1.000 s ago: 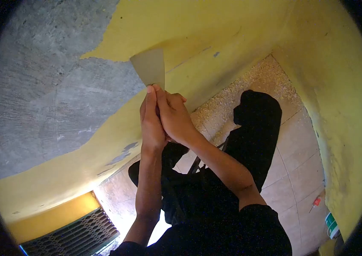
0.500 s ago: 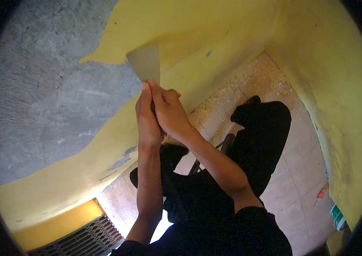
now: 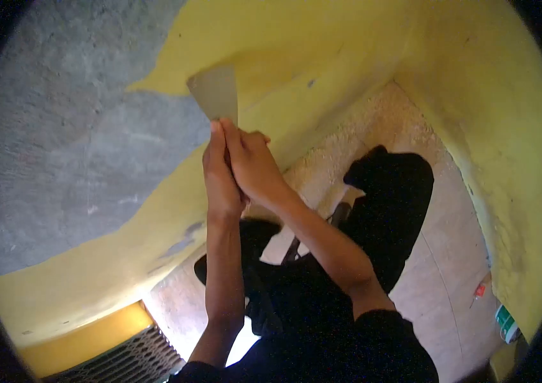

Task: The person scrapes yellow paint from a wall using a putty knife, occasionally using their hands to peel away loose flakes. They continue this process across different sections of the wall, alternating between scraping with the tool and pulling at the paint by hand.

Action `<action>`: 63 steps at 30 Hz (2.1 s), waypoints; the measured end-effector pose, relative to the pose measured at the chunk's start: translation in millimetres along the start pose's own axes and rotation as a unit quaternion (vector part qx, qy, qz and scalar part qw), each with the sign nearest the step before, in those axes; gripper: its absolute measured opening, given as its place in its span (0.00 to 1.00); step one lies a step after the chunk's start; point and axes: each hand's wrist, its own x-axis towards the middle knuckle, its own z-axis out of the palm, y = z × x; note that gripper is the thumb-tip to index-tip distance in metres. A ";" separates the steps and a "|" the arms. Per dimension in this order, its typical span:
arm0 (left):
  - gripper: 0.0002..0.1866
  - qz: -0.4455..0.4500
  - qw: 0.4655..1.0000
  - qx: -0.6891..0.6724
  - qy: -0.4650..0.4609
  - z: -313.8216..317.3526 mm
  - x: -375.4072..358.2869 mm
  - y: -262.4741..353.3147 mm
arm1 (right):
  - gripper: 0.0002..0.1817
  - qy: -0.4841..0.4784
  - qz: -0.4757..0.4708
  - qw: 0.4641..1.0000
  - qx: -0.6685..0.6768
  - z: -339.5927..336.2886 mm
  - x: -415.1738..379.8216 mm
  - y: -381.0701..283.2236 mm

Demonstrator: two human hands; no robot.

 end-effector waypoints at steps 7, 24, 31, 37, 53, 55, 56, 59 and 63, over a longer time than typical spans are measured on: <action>0.33 0.031 0.998 0.027 0.041 1.2 5.0 -5.5 | 0.31 0.024 -0.002 0.999 0.038 1.9 -3.0 -7.2; 0.35 0.025 0.999 0.015 0.027 5.5 -3.8 5.0 | 0.31 0.006 0.040 0.999 0.014 3.5 -9.2 -30.7; 0.31 -0.033 0.998 0.061 -0.011 6.4 -4.0 26.6 | 0.30 0.020 -0.062 0.997 0.035 3.9 -2.2 -10.8; 0.31 0.015 1.000 0.024 -0.002 10.0 2.0 7.0 | 0.30 0.027 -0.022 0.999 0.007 -1.0 -2.0 -12.4; 0.32 0.061 0.998 0.021 -0.001 13.8 9.7 21.1 | 0.33 0.034 -0.047 0.998 -0.014 0.7 -0.6 -48.3; 0.32 0.030 0.999 0.034 -0.025 12.9 1.1 32.5 | 0.33 0.022 -0.018 0.999 -0.015 2.6 -10.5 -45.4; 0.32 0.041 0.998 0.032 -0.025 14.5 2.4 30.6 | 0.33 0.040 -0.055 0.997 -0.041 1.9 -8.7 -34.5; 0.32 0.032 0.999 0.018 -0.009 16.2 6.0 18.9 | 0.33 0.046 -0.084 0.995 -0.035 -2.6 -2.3 -34.7; 0.32 0.027 1.000 0.006 0.004 11.1 -3.5 1.2 | 0.32 0.042 -0.075 0.995 -0.053 -0.8 -8.5 -22.9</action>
